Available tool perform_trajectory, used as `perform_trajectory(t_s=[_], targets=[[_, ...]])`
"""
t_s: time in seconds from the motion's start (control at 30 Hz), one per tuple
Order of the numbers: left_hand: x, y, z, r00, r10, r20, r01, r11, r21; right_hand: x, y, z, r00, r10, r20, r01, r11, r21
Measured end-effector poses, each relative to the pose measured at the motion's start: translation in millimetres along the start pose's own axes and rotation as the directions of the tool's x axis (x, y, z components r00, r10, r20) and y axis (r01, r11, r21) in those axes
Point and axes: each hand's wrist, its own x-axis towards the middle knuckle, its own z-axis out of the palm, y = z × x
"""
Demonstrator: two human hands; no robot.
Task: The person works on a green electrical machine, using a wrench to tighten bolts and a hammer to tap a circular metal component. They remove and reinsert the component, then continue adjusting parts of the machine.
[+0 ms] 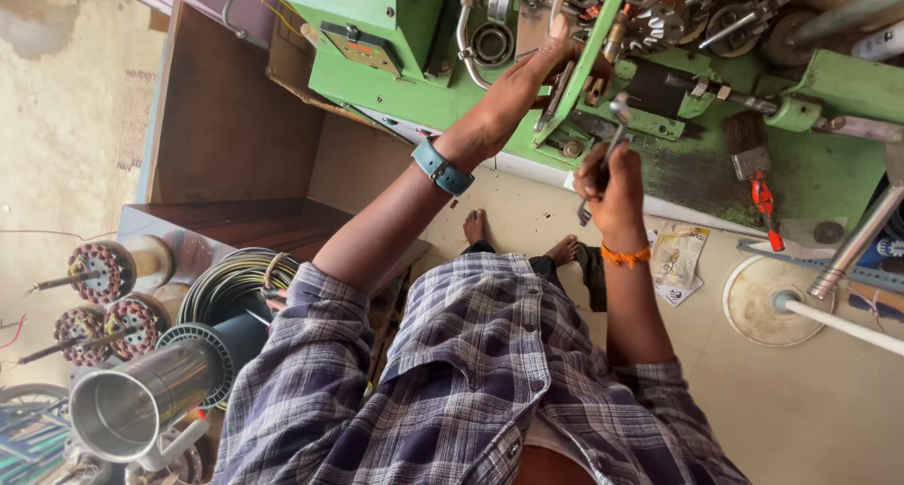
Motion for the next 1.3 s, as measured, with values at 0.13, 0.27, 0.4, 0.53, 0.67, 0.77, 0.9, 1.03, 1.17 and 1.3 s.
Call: perform_trajectory(t_s=[0.13,0.27,0.4,0.53,0.67,0.77,0.9,1.03,1.17,1.3], targets=[[-0.1,7.6,-10.7,0.993,0.015,0.119,-0.017,1.0,0.02,13.7,39.9,-17.3,0.998,0.044,0.053,-0.044,0.999,-0.008],[-4.2,18.9,-14.7,0.984,-0.005,0.181,-0.002,0.999,0.039,26.3,54.6,-25.6,0.996,0.029,0.088,-0.024,0.998,-0.058],[-4.3,28.9,-13.9,0.979,-0.017,0.202,-0.007,0.993,0.117,34.5,56.4,-33.2,0.994,0.041,0.104,-0.034,0.997,-0.074],[2.1,28.7,-18.3,0.973,-0.083,0.215,0.045,0.983,0.177,35.0,57.8,-39.8,0.984,0.059,0.168,-0.057,0.998,-0.017],[11.5,25.3,-23.5,0.978,-0.077,0.194,0.022,0.962,0.272,37.5,59.8,-44.4,0.982,0.063,0.179,-0.061,0.998,-0.018],[12.1,23.0,-24.3,0.964,-0.096,0.248,0.045,0.978,0.205,39.6,61.9,-49.8,0.979,0.046,0.198,-0.042,0.999,-0.025],[11.1,23.0,-26.7,0.953,0.011,0.302,-0.062,0.985,0.16,50.8,56.8,-63.0,0.978,0.03,0.205,0.009,0.982,-0.187],[16.7,14.0,-29.5,0.952,0.001,0.308,-0.053,0.986,0.16,59.4,50.5,-65.2,0.965,0.039,0.26,0.014,0.98,-0.201],[14.8,1.8,-29.9,0.958,-0.026,0.285,-0.039,0.974,0.221,46.6,56.6,-21.0,0.979,0.065,0.192,-0.069,0.997,0.017],[-3.1,5.9,-21.7,0.986,0.036,0.165,-0.087,0.945,0.316,-3.2,56.1,44.8,0.978,0.156,0.136,-0.204,0.842,0.499]])
